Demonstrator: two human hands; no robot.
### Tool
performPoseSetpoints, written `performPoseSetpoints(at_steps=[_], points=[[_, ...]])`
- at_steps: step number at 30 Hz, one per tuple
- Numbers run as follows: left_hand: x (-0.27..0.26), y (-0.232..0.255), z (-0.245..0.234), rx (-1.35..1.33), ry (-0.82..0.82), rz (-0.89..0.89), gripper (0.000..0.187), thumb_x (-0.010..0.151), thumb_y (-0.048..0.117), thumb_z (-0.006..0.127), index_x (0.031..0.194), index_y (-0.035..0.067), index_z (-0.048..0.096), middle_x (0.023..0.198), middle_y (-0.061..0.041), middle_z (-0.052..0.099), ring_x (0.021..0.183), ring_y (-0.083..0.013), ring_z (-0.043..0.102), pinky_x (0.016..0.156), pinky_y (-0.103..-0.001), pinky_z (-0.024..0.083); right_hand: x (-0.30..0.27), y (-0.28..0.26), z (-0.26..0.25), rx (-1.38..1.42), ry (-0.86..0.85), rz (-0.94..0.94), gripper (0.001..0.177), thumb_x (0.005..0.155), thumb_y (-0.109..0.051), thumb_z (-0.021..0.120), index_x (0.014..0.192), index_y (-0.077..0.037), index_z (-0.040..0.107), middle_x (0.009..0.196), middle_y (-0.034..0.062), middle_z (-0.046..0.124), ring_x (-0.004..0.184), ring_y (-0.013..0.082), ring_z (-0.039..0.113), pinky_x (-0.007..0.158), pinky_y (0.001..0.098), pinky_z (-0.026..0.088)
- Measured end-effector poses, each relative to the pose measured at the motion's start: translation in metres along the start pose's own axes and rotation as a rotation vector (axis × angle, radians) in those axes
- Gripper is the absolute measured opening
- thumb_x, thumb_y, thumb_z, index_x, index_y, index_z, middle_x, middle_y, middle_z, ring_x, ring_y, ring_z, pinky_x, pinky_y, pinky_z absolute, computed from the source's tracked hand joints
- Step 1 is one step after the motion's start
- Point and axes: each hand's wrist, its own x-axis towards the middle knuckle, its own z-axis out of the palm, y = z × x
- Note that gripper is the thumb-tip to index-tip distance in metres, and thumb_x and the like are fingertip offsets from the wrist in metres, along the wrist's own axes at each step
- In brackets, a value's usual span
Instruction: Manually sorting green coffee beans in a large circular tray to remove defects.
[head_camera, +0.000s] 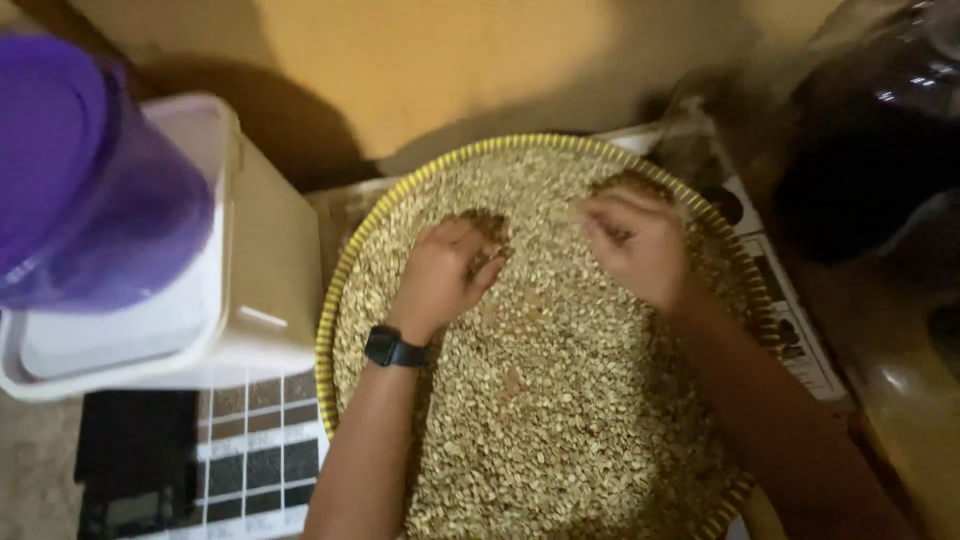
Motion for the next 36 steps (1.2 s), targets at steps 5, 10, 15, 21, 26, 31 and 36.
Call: performPoseSetpoints(at_steps=[5, 10, 15, 21, 26, 31, 36], points=[[0.001, -0.007, -0.011, 0.052, -0.062, -0.09, 0.027, 0.09, 0.035, 0.076, 0.1, 0.01, 0.074, 0.104, -0.01, 0.07, 0.107, -0.0344, 0.066, 0.091, -0.048, 0.048, 0.028, 0.022, -0.061, -0.382, 0.36, 0.003, 0.011, 0.095, -0.01, 0.084, 0.105, -0.012, 0.083, 0.088, 0.0085, 0.073, 0.082, 0.0302, 0.07, 0.075, 0.0367, 0.057], [-0.011, -0.037, 0.009, 0.097, -0.093, -0.145, 0.035, 0.085, 0.04, 0.078, 0.109, 0.015, 0.072, 0.12, -0.006, 0.065, 0.123, -0.0318, 0.059, 0.096, -0.046, 0.047, 0.039, 0.059, -0.091, -0.6, 0.422, 0.071, 0.009, 0.1, -0.007, 0.087, 0.107, -0.012, 0.087, 0.087, 0.0025, 0.073, 0.078, 0.0167, 0.068, 0.077, 0.0245, 0.056], [0.0, -0.007, -0.026, 0.016, -0.142, -0.219, 0.06, 0.09, 0.037, 0.075, 0.136, 0.002, 0.06, 0.142, -0.025, 0.054, 0.141, -0.0489, 0.042, 0.112, -0.059, 0.036, 0.038, 0.081, -0.098, -0.833, 0.312, 0.198, 0.009, 0.105, -0.023, 0.084, 0.106, -0.015, 0.082, 0.091, 0.0, 0.071, 0.089, 0.0181, 0.069, 0.077, 0.0287, 0.056], [-0.005, -0.021, -0.013, 0.053, -0.23, -0.305, 0.082, 0.09, 0.051, 0.07, 0.15, 0.001, 0.046, 0.158, -0.027, 0.039, 0.149, -0.0473, 0.032, 0.119, -0.058, 0.027, 0.033, 0.053, -0.038, -0.581, 0.179, -0.104, 0.012, 0.086, -0.021, 0.084, 0.091, -0.018, 0.074, 0.089, 0.0065, 0.066, 0.091, 0.0307, 0.066, 0.085, 0.0441, 0.052], [-0.007, -0.025, -0.014, 0.072, -0.245, -0.329, 0.082, 0.088, 0.048, 0.072, 0.151, 0.003, 0.045, 0.158, -0.026, 0.04, 0.148, -0.044, 0.036, 0.119, -0.059, 0.027, 0.032, -0.001, 0.031, -0.031, -0.348, 0.01, 0.01, 0.091, -0.011, 0.068, 0.095, -0.006, 0.075, 0.105, 0.0092, 0.073, 0.103, 0.0337, 0.069, 0.09, 0.0435, 0.056], [-0.011, -0.042, -0.005, 0.083, -0.243, -0.369, 0.083, 0.086, 0.046, 0.074, 0.152, 0.004, 0.044, 0.159, -0.026, 0.038, 0.147, -0.0432, 0.038, 0.12, -0.058, 0.027, 0.058, -0.051, 0.049, -0.203, -0.465, -0.229, 0.018, 0.092, -0.013, 0.067, 0.105, -0.004, 0.074, 0.113, 0.0126, 0.07, 0.111, 0.0333, 0.066, 0.097, 0.0467, 0.052], [-0.016, -0.053, -0.003, 0.069, -0.156, -0.323, 0.07, 0.093, 0.038, 0.067, 0.15, 0.002, 0.047, 0.153, -0.028, 0.045, 0.147, -0.045, 0.039, 0.122, -0.056, 0.024, 0.07, -0.05, 0.072, -0.265, -0.485, -0.137, 0.037, 0.1, -0.022, 0.066, 0.129, 0.001, 0.068, 0.138, 0.02, 0.062, 0.137, 0.0372, 0.054, 0.113, 0.0499, 0.043]])
